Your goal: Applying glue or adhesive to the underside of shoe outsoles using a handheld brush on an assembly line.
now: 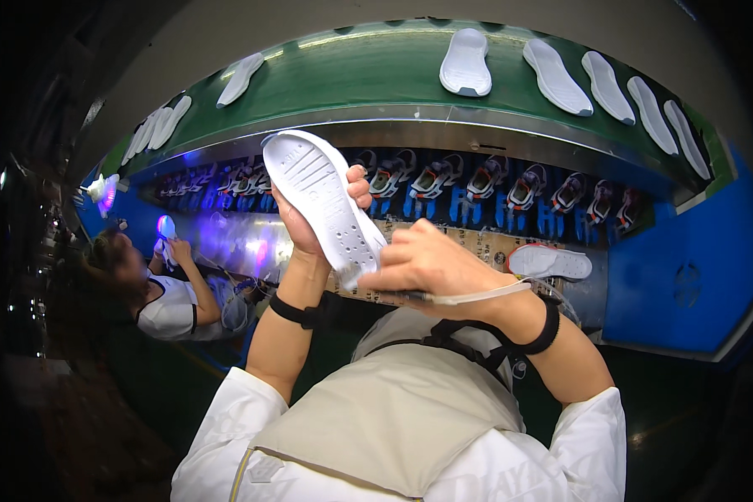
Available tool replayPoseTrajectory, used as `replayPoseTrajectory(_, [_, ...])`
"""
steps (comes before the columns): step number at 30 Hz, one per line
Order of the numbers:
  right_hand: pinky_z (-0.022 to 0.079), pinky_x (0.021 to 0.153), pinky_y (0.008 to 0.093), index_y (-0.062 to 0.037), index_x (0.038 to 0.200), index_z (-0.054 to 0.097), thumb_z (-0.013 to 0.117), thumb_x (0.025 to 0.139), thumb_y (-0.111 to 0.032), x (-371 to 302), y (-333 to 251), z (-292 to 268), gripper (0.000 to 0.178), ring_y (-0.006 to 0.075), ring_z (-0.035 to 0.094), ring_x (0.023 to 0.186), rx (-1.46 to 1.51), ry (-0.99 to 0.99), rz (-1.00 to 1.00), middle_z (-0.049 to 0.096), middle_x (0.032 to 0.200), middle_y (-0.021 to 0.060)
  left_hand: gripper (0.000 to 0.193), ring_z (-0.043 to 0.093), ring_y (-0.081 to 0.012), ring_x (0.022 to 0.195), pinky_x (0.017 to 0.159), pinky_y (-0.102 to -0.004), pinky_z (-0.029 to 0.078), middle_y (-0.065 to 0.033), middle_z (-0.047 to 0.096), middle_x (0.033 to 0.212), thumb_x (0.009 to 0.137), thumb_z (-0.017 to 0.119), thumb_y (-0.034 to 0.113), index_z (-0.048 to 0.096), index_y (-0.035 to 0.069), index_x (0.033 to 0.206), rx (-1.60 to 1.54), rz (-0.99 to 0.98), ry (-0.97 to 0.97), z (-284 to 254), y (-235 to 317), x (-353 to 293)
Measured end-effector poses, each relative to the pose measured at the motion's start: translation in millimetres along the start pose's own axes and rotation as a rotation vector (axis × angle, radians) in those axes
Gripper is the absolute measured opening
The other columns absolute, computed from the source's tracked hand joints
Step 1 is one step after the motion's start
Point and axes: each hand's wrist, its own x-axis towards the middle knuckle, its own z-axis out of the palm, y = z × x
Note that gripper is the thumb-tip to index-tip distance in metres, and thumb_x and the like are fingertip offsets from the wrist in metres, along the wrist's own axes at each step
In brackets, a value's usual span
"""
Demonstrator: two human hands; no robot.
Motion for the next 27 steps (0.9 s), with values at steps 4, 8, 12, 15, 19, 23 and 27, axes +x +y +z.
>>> replayPoseTrajectory(4, [0.039, 0.082, 0.0381, -0.0143, 0.119, 0.076, 0.081, 0.086, -0.013, 4, -2, -7, 0.033, 0.0230, 0.057, 0.089, 0.148, 0.096, 0.013, 0.064, 0.088, 0.0028, 0.108, 0.063, -0.0331, 0.089, 0.078, -0.0440, 0.053, -0.0263, 0.063, 0.111, 0.088, 0.021, 0.094, 0.059, 0.003, 0.131, 0.139, -0.118, -0.076, 12, 9, 9])
replayPoseTrajectory(8, [0.038, 0.081, 0.0376, -0.0131, 0.119, 0.076, 0.083, 0.084, -0.013, 6, -2, -11, 0.036, 0.0217, 0.056, 0.087, -0.119, 0.026, 0.007, 0.063, 0.087, 0.0024, 0.107, 0.061, -0.0334, 0.089, 0.077, -0.0446, 0.052, -0.0264, 0.062, 0.111, 0.087, 0.023, 0.094, 0.060, 0.005, 0.133, 0.275, -0.186, -0.058, 20, 12, 24])
replayPoseTrajectory(12, [0.039, 0.082, 0.0373, -0.0131, 0.118, 0.077, 0.083, 0.084, -0.016, 5, -3, -14, 0.035, 0.0224, 0.057, 0.089, 0.151, -0.004, 0.001, 0.065, 0.088, 0.0016, 0.096, 0.076, -0.0349, 0.090, 0.078, -0.0454, 0.066, -0.0262, 0.072, 0.109, 0.101, 0.016, 0.078, 0.058, -0.002, 0.135, 0.549, -0.287, -0.089, 24, 10, 43])
replayPoseTrajectory(15, [0.040, 0.085, 0.0390, -0.0138, 0.119, 0.076, 0.083, 0.083, -0.011, 5, -1, -14, 0.037, 0.0239, 0.060, 0.094, -0.014, 0.131, 0.118, 0.066, 0.093, 0.0027, 0.086, 0.073, -0.0369, 0.093, 0.078, -0.0481, 0.064, -0.0245, 0.071, 0.111, 0.105, 0.017, 0.070, 0.057, 0.001, 0.138, 0.605, -0.311, -0.057, 28, 5, 51])
replayPoseTrajectory(19, [0.042, 0.091, 0.0423, -0.0137, 0.121, 0.074, 0.083, 0.080, -0.007, 3, 2, -17, 0.042, 0.0269, 0.060, 0.098, 0.010, -0.075, 0.019, 0.068, 0.099, 0.0036, 0.072, 0.071, -0.0203, 0.101, 0.089, -0.0336, 0.058, -0.0162, 0.071, 0.121, 0.106, 0.038, 0.067, 0.065, 0.006, 0.135, 1.028, -0.471, 0.086, 37, -2, 59])
replayPoseTrajectory(23, [0.041, 0.103, 0.0463, -0.0126, 0.119, 0.074, 0.082, 0.081, -0.007, 2, 4, -17, 0.040, 0.0281, 0.060, 0.099, -0.180, 0.091, 0.089, 0.065, 0.093, 0.0040, 0.073, 0.069, -0.0214, 0.104, 0.095, -0.0338, 0.054, -0.0173, 0.071, 0.122, 0.107, 0.037, 0.067, 0.069, 0.006, 0.132, 1.055, -0.573, 0.053, 42, -7, 66])
replayPoseTrajectory(27, [0.042, 0.099, 0.0464, -0.0118, 0.117, 0.075, 0.081, 0.080, -0.007, 1, 4, -17, 0.038, 0.0278, 0.060, 0.099, 0.009, -0.074, 0.029, 0.063, 0.091, 0.0051, 0.081, 0.069, -0.0240, 0.104, 0.094, -0.0350, 0.053, -0.0203, 0.071, 0.121, 0.104, 0.039, 0.071, 0.069, 0.001, 0.131, 1.364, -0.723, -0.003, 39, -5, 71])
